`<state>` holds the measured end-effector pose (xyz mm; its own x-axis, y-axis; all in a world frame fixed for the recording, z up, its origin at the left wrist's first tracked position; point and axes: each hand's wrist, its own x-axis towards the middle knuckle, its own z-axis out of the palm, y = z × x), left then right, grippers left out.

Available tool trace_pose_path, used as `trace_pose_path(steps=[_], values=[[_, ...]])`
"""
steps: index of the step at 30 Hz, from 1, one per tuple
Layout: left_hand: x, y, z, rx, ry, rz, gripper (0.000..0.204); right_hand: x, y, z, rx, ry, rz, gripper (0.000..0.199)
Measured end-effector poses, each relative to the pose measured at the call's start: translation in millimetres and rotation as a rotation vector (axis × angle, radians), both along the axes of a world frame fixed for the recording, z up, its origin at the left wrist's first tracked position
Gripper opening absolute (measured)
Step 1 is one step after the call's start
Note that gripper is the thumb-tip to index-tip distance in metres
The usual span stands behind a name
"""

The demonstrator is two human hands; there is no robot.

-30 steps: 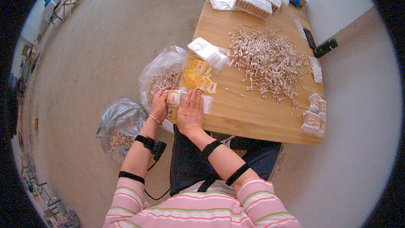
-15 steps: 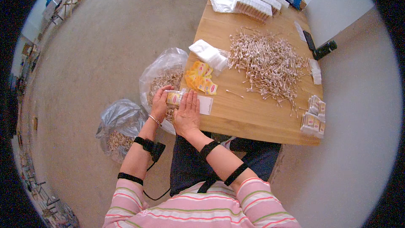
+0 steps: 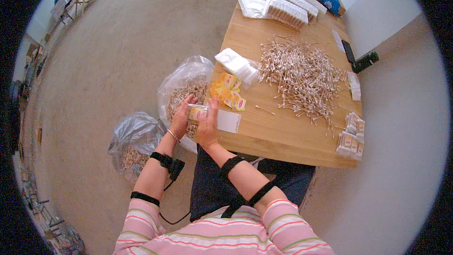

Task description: Packaging small wooden sticks into plastic bags and organizing them on a table.

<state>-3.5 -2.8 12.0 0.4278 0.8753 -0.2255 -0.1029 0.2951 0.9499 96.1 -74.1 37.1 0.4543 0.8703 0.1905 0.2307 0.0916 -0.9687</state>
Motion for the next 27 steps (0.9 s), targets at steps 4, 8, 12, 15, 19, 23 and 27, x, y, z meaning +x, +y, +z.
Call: trace_pose_path(steps=[4, 8, 12, 15, 19, 23, 27], values=[[4.3, 1.8, 3.8, 0.034, 0.012, -0.058, 0.053, -5.5, 9.6, -3.0, 0.059, -0.102, 0.000, 0.055], [10.7, -0.2, 10.6, -0.015, 0.104, -0.049, 0.049, -1.6, 11.4, -11.2, 0.068, -0.046, 0.051, 0.050], [-3.1, 2.6, -13.0, -0.098, 0.062, 0.019, 0.047, 19.5, -2.1, -1.0, 0.129, -0.277, -0.017, 0.052], [9.7, -1.6, -3.5, 0.502, 0.691, 0.394, 0.043, 94.8, -18.0, -0.6, -0.147, -0.777, -0.372, 0.042], [68.7, -33.0, 48.0, 0.970, 0.810, 0.323, 0.041, 167.3, -56.8, 1.3, -0.284, -0.778, -0.428, 0.018], [130.6, -71.8, 33.7, 1.153, 0.482, -0.193, 0.036, 165.6, -83.4, -10.2, -0.249, -0.694, -0.324, 0.009], [167.2, -107.2, 18.5, 1.066, 0.533, -0.208, 0.022, 178.6, -111.0, -13.2, -0.185, -0.646, -0.195, 0.011]])
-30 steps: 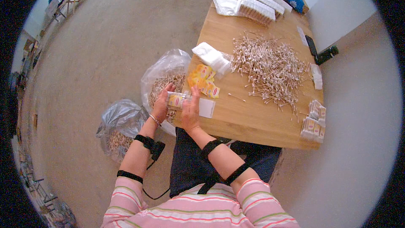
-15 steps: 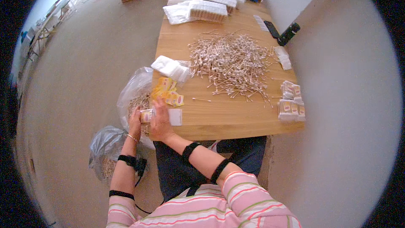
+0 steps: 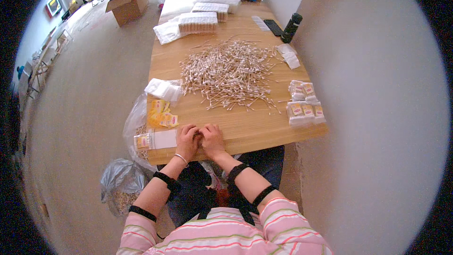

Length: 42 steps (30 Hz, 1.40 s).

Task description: Packaging small wooden sticks into plastic bags and organizing them on a table.

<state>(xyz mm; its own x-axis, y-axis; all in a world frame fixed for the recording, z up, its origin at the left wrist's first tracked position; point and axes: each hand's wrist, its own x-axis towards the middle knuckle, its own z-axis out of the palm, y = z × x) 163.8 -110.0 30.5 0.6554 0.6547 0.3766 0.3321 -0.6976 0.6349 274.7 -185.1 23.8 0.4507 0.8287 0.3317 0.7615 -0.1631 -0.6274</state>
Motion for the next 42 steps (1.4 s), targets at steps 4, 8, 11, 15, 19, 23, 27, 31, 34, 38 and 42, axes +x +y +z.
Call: trace_pose_path(steps=[4, 8, 11, 15, 19, 23, 27, 31, 34, 38, 42], values=[[8.1, -12.5, 1.7, 0.010, 0.116, 0.073, 0.012, 51.2, -9.2, 7.1, 0.074, -0.149, -0.082, 0.021], [12.5, -14.4, 6.2, 0.105, 0.093, 0.061, 0.010, 104.2, 0.7, 18.3, -0.059, -0.230, -0.419, 0.036], [14.5, -14.8, 8.1, 0.140, 0.125, 0.055, 0.010, 108.6, -1.3, 11.0, -0.091, -0.235, -0.446, 0.038], [7.3, -13.3, 4.3, 0.146, 0.157, 0.061, 0.010, 58.3, -7.2, 5.3, -0.106, -0.235, -0.208, 0.033], [9.2, -13.6, 8.0, 0.162, 0.171, 0.059, 0.010, 33.8, -15.8, 10.7, -0.054, -0.129, -0.043, 0.029], [10.5, -13.9, 4.6, 0.152, 0.161, 0.060, 0.009, 47.7, -6.5, 8.6, -0.012, -0.219, 0.052, 0.031], [10.4, -13.9, 5.5, 0.119, 0.141, 0.047, 0.009, 94.2, -1.1, 7.7, -0.120, -0.298, -0.103, 0.032], [7.8, -14.5, 10.7, 0.105, 0.133, 0.047, 0.009, 111.4, -4.0, 13.7, -0.074, -0.365, -0.271, 0.032], [8.5, -14.7, 10.1, 0.101, 0.130, 0.053, 0.009, 96.9, 5.1, 15.8, -0.051, -0.344, -0.171, 0.032], [8.7, -14.6, 6.8, 0.073, 0.159, 0.132, 0.025, 46.0, 32.6, 31.7, -0.173, -0.275, -0.033, 0.030], [11.5, -13.5, 3.9, 0.078, 0.112, 0.232, 0.047, 33.3, 38.3, 28.9, -0.114, -0.284, -0.052, 0.029]])
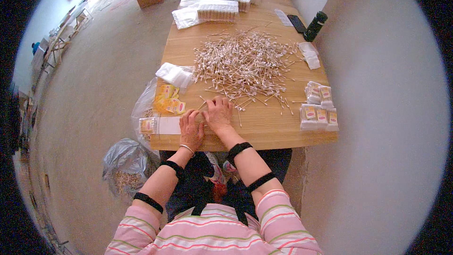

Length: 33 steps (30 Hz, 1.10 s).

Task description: Packaging small wooden sticks into plastic bags and organizing them on a table.

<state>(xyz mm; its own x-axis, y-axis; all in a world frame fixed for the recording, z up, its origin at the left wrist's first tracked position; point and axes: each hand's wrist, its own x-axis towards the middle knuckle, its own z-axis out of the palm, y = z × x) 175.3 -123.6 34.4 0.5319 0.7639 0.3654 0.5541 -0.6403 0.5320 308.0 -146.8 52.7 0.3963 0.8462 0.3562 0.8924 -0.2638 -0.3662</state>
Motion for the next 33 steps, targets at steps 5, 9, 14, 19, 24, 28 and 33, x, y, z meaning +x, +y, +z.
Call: trace_pose_path(steps=[5, 9, 14, 19, 24, 28, 33], values=[[3.6, -1.6, 8.0, -0.053, 0.025, -0.009, 0.051, 19.2, -22.1, -16.6, 0.029, 0.106, 0.068, 0.015], [0.6, 1.7, 7.0, 0.028, 0.046, -0.066, 0.047, 20.2, -37.6, -17.9, 0.115, 0.075, 0.088, 0.010], [-1.5, 1.3, 5.4, -0.001, 0.013, -0.130, 0.045, 15.1, -48.6, -11.8, 0.056, 0.071, 0.100, 0.009], [-4.2, 2.9, 6.0, -0.076, -0.040, -0.203, 0.042, 18.4, -55.7, -8.0, 0.041, 0.008, 0.049, 0.010], [-2.9, 1.6, 0.1, -0.059, -0.144, -0.126, 0.020, 27.1, -62.8, -9.6, 0.036, -0.002, -0.068, 0.009], [-2.6, 1.5, 0.5, -0.052, -0.150, -0.129, 0.011, 28.8, -63.2, -10.7, 0.052, -0.052, -0.106, 0.008], [-3.9, 5.3, -1.1, 0.006, -0.044, -0.210, 0.015, 20.9, -55.2, -12.7, 0.054, -0.066, -0.091, 0.009]])
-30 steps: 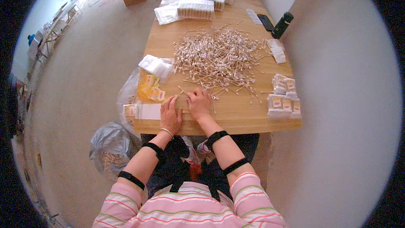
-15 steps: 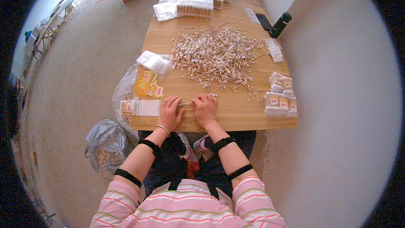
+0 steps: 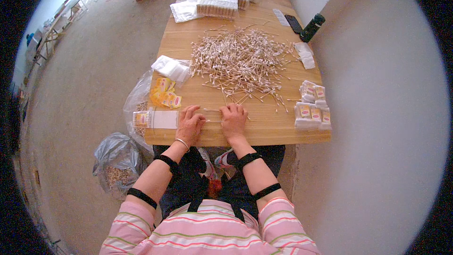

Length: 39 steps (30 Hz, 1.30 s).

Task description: Packaging small wooden sticks into plastic bags and organizing them on a table.

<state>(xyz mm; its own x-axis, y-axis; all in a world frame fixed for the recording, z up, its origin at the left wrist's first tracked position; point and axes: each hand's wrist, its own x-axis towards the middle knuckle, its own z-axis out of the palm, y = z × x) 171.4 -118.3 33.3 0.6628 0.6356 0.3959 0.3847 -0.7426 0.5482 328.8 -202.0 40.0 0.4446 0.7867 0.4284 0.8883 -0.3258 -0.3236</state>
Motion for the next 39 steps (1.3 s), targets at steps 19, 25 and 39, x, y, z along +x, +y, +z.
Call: trace_pose_path(steps=[19, 25, 39], values=[[1.1, 0.8, 5.6, -0.040, -0.035, -0.119, 0.021, 0.4, 7.2, 1.0, -0.024, 0.146, -0.269, 0.033], [0.7, 0.2, 6.0, -0.029, -0.042, -0.115, 0.019, 0.5, 29.5, -1.3, -0.022, 0.153, -0.335, 0.023], [1.0, -2.5, 9.7, -0.033, 0.099, -0.039, 0.053, -5.5, -2.8, 2.7, 0.079, 0.173, 0.128, 0.006]])
